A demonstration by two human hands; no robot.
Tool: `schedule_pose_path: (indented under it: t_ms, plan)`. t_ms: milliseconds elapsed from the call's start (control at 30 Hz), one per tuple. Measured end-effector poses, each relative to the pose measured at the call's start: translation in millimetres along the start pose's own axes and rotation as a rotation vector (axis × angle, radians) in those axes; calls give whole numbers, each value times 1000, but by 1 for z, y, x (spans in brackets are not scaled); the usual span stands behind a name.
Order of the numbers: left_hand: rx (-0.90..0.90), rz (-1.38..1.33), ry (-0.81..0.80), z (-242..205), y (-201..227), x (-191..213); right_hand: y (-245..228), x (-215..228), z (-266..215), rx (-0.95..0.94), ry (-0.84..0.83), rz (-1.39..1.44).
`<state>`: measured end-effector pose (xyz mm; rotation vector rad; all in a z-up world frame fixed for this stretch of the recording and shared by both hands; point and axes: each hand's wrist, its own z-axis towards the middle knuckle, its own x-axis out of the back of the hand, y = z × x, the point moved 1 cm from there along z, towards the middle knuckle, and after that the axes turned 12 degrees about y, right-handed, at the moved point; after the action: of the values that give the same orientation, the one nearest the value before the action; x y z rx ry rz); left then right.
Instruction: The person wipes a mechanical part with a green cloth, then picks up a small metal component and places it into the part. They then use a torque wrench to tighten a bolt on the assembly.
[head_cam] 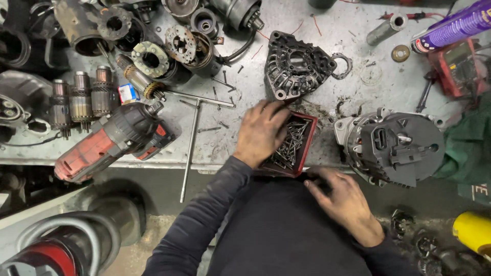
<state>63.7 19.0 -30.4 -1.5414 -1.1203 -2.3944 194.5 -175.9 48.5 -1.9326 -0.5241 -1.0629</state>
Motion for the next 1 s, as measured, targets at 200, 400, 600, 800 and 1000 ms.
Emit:
schedule_pose_path:
  t_ms: [200, 400, 600, 800, 1000]
  plan:
    - [-5, -134, 38, 1, -7, 17, 0, 1, 3, -92, -52, 15]
    - [-201, -40, -83, -3, 15, 1, -6, -2, 7, -130, -138, -31]
    - [-311, 50, -114, -5, 28, -12, -3, -8, 6, -68, -64, -80]
    - [-348, 50, -2, -15, 28, -20, -15, 4, 6, -148, -119, -82]
    - [-32, -395, 129, -19, 36, 33, -13, 10, -7, 101, 154, 161]
